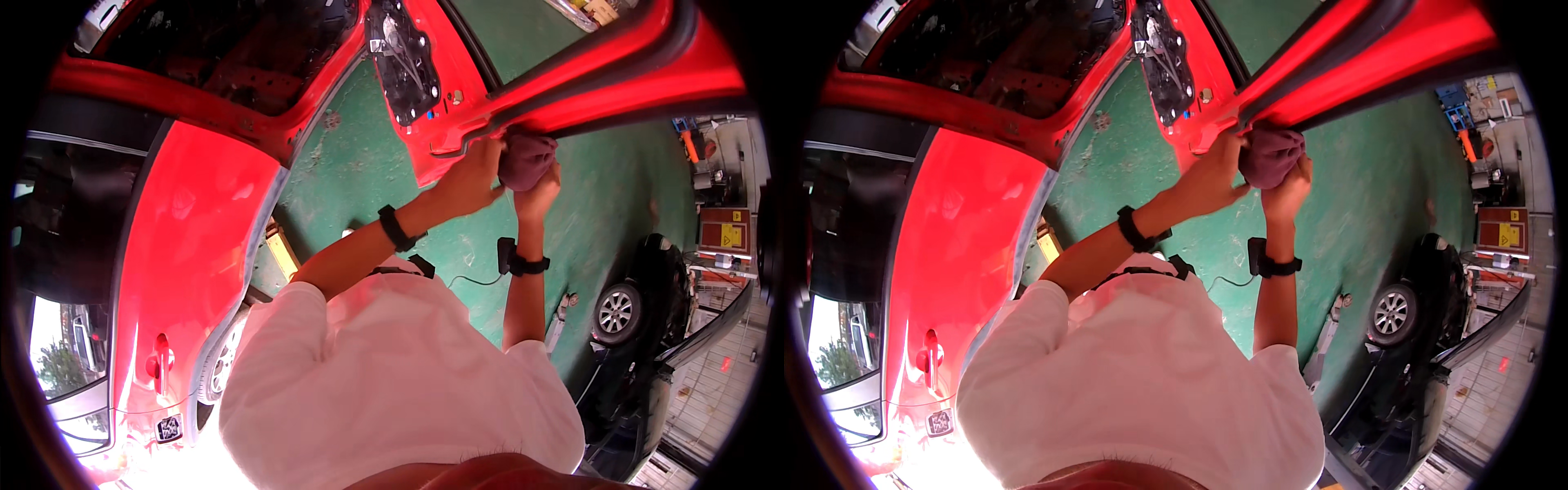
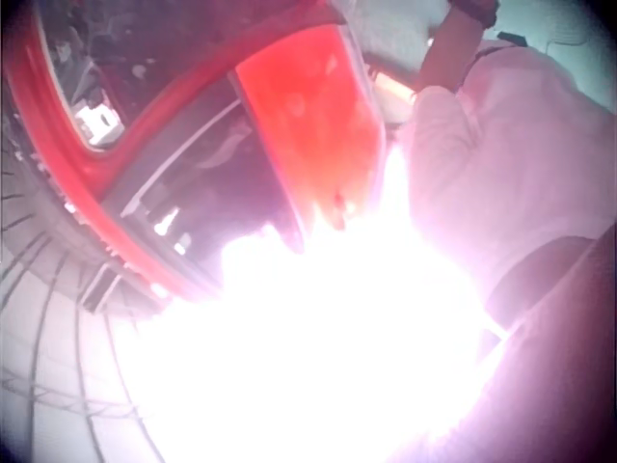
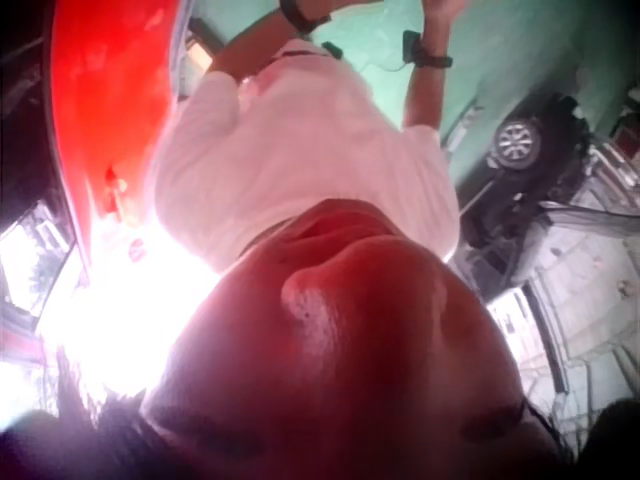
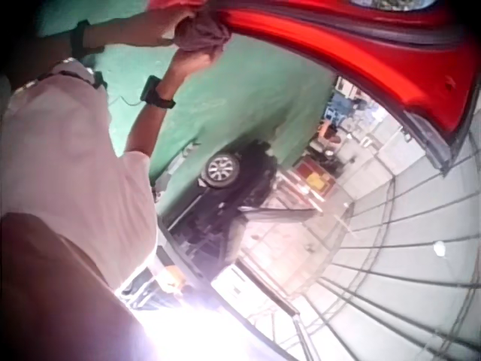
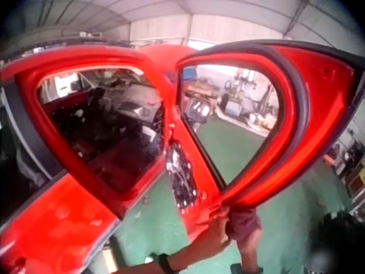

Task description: The person wipes down the hood, fender, side mirror, door panels, and window frame of a car with a cloth.

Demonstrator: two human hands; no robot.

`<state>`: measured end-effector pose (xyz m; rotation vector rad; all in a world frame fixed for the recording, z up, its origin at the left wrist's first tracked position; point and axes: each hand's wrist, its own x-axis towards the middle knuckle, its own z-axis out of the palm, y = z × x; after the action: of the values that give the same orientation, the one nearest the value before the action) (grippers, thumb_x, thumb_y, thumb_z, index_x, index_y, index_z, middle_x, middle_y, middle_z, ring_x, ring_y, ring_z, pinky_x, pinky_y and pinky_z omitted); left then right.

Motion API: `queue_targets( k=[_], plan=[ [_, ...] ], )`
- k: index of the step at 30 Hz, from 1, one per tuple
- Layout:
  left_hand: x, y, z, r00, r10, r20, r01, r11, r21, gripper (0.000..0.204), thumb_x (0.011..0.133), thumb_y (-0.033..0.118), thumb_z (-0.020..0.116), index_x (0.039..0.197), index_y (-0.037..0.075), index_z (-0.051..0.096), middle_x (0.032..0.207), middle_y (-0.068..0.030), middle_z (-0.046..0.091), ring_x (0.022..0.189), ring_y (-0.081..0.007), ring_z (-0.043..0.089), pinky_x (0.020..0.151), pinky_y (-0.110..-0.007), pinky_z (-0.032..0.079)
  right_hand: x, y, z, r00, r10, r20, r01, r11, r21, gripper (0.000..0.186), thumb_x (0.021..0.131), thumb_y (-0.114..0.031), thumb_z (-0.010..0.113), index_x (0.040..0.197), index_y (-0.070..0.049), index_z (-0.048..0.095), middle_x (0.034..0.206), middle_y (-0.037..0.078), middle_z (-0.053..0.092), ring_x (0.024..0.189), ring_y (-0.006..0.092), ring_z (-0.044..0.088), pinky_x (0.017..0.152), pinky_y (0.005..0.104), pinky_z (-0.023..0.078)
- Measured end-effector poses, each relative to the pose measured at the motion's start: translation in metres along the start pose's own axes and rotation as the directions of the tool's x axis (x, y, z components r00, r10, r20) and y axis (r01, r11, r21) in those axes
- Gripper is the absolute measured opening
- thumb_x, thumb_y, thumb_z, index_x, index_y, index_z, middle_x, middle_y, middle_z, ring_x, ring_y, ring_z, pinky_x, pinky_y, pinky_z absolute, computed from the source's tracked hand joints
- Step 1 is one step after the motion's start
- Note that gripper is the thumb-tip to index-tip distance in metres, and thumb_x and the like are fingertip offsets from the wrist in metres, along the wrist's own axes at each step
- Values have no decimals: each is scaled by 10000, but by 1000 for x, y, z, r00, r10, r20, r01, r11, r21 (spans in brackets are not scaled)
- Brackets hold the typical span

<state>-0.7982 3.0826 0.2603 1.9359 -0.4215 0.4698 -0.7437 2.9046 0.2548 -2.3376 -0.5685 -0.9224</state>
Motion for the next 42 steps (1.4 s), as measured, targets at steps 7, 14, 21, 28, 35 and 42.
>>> queue_targets(
  k=[7,14,21,28,35,42],
  plan=[
    [27,79,-43,887,385,-254,-406,913,-32,747,813,195,823,1424,46,420,1336,-253,465,1217,-421,525,937,-486,513,93,-70,-76,954,-299,-20,277,856,437,250,874,-56,634,1113,5,672,1116,167,706,956,235,694,839,296,559],
    [35,79,-68,877,431,-211,-465,872,-152,791,852,220,793,1540,288,410,1339,-233,503,975,-372,637,762,-430,563,104,-90,-68,908,-292,-302,173,915,-365,506,856,-285,722,1265,-13,602,1219,134,673,1090,306,662,949,417,522],
    [6,12,-43,968,117,223,-70,975,-210,782,928,309,727,1567,153,305,1018,-218,627,775,-345,649,663,-463,523,26,-54,-25,948,217,-233,-230,973,-27,659,744,-271,826,1294,15,601,1140,160,718,973,260,712,855,380,566],
    [-5,-27,-42,938,-18,345,123,950,-285,842,915,392,742,1497,12,268,1071,-244,634,970,-399,672,824,-467,527,-1,-47,-3,932,361,20,-358,928,-101,533,808,-180,786,1273,23,622,1084,246,704,949,254,704,824,398,545],
    [29,-3,-76,984,165,60,-127,904,-408,579,870,334,792,1293,36,532,1128,-197,615,1062,-374,630,898,-444,503,25,-69,-3,873,424,-240,-436,900,2,677,821,-187,789,1387,70,521,1241,173,661,1111,252,634,996,383,481],
    [62,-94,-92,808,190,558,-85,974,-208,278,839,259,747,938,37,612,729,-118,644,706,-314,667,612,-455,486,-23,-29,61,887,285,-363,-303,953,10,741,935,-427,677,1421,84,448,1335,229,541,1168,335,579,1045,455,428]
  ],
)
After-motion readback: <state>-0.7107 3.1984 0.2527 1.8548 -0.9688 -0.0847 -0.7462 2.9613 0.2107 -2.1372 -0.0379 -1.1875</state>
